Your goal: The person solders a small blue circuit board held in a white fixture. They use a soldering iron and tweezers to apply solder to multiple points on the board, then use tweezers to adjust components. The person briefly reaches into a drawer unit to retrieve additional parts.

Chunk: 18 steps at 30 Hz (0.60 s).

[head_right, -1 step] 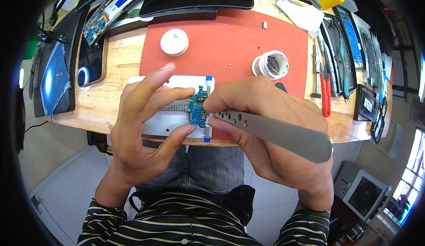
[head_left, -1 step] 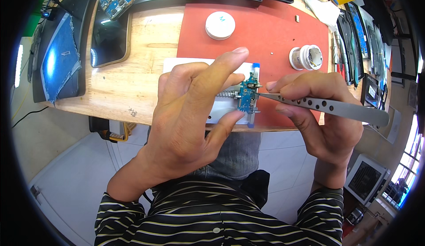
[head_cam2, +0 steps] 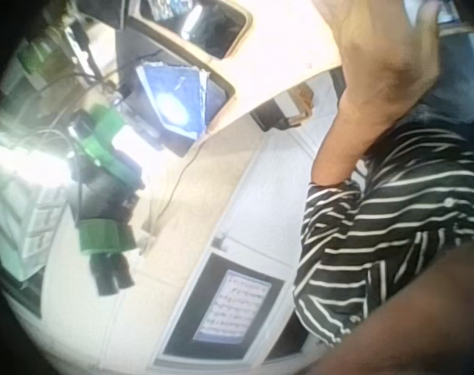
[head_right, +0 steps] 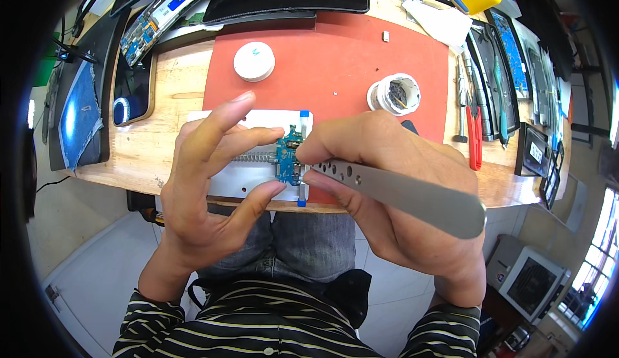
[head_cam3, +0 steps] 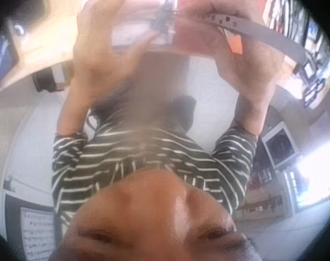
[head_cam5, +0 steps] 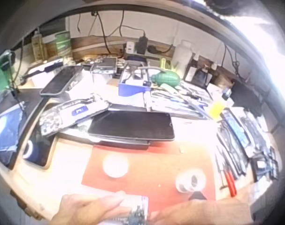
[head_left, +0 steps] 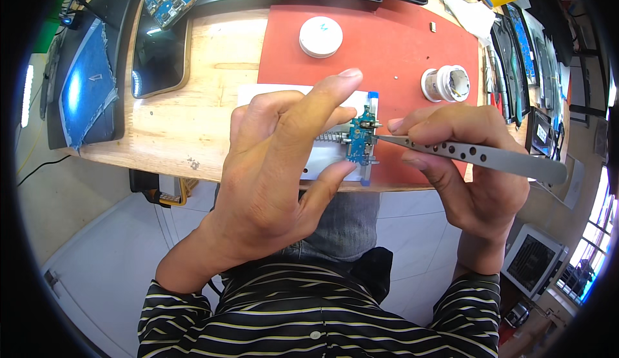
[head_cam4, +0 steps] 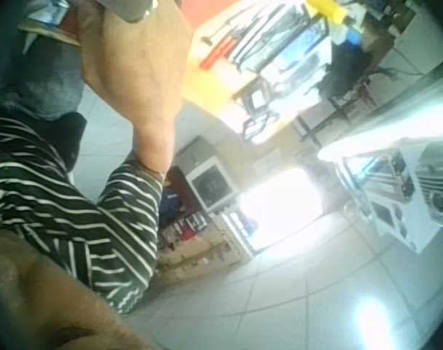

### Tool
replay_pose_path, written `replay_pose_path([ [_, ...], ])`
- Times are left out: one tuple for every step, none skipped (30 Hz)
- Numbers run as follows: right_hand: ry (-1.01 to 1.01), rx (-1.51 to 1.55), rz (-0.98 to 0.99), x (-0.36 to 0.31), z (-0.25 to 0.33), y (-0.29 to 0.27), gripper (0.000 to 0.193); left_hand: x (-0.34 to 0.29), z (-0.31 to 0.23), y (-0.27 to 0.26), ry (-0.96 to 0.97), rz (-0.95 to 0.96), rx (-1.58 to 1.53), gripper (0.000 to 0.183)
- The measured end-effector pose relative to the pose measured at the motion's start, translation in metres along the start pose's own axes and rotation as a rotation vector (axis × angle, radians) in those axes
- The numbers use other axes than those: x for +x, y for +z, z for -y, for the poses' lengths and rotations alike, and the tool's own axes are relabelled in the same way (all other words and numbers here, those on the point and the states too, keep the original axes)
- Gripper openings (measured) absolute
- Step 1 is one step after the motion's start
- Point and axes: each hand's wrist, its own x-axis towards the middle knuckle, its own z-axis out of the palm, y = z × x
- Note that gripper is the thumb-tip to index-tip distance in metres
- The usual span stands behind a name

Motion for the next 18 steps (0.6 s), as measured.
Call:
replay_pose_path([
  [0.0, -0.005, -0.002, -0.0001, 0.0001, -0.0002, 0.025, 0.0002, 0.0003, 0.0001, 0.006, 0.001, 0.002, 0.058],
  [0.003, -0.009, -0.004, -0.0005, 0.0006, 0.0, 0.025, 0.0, 0.0004, 0.0, 0.008, 0.0, 0.001, 0.058],
  [0.007, -0.008, -0.002, -0.0004, 0.0007, -0.0001, 0.025, 0.0, 0.0006, 0.0, 0.003, 0.002, -0.003, 0.059],
  [0.011, -0.007, -0.001, -0.0003, 0.0008, -0.0001, 0.025, 0.0, 0.0007, -0.0001, 0.006, 0.011, -0.003, 0.06],
  [0.015, -0.007, 0.001, -0.0001, 0.0009, -0.0001, 0.025, -0.0001, 0.0006, -0.0002, 0.008, 0.008, 0.004, 0.06],
  [0.019, 0.019, -0.005, 0.0005, 0.0008, -0.0001, 0.025, -0.0002, 0.0006, -0.0002, 0.006, 0.006, 0.009, 0.059],
  [0.009, -0.01, 0.001, 0.0008, 0.0008, -0.0001, 0.025, -0.0001, 0.0007, -0.0002, -0.004, 0.018, 0.0, 0.06],
  [-0.008, -0.018, -0.004, 0.0027, -0.0012, -0.0002, 0.024, 0.0014, 0.0028, 0.0006, 0.004, 0.003, 0.002, 0.06],
  [-0.013, -0.021, -0.003, 0.003, -0.0012, -0.0004, 0.024, 0.0014, 0.0029, 0.0008, 0.005, -0.002, -0.005, 0.06],
  [-0.007, -0.001, -0.003, 0.0035, -0.0012, -0.0009, 0.024, 0.0014, 0.0029, 0.001, 0.005, -0.008, -0.011, 0.059],
  [-0.028, -0.04, -0.002, 0.0038, -0.0011, -0.0014, 0.024, 0.0014, 0.0029, 0.001, 0.005, -0.004, -0.009, 0.06],
  [-0.036, -0.049, -0.001, 0.0041, -0.0011, -0.0019, 0.023, 0.0013, 0.0028, 0.001, 0.004, -0.002, -0.007, 0.06],
  [-0.038, -0.054, 0.0, 0.0042, -0.0008, -0.002, 0.024, 0.0011, 0.0027, 0.0009, 0.004, 0.0, -0.005, 0.06],
  [-0.039, -0.037, -0.005, 0.0044, -0.0007, -0.0018, 0.023, 0.0009, 0.0026, 0.0007, 0.003, 0.001, -0.003, 0.061],
  [-0.038, -0.026, -0.007, 0.0046, -0.0006, -0.0015, 0.023, 0.0006, 0.0026, 0.0001, 0.006, 0.009, 0.009, 0.06],
  [-0.037, -0.05, -0.006, 0.0048, -0.0005, -0.0012, 0.023, 0.0004, 0.0025, 0.0001, 0.001, 0.004, 0.002, 0.059],
  [-0.033, -0.057, -0.007, 0.005, 0.0, -0.0011, 0.023, 0.0003, 0.0023, 0.0005, -0.004, -0.001, -0.004, 0.059],
  [-0.029, -0.052, -0.015, 0.0052, 0.0008, -0.001, 0.023, 0.0002, 0.0022, 0.0008, -0.009, -0.005, -0.011, 0.058],
])
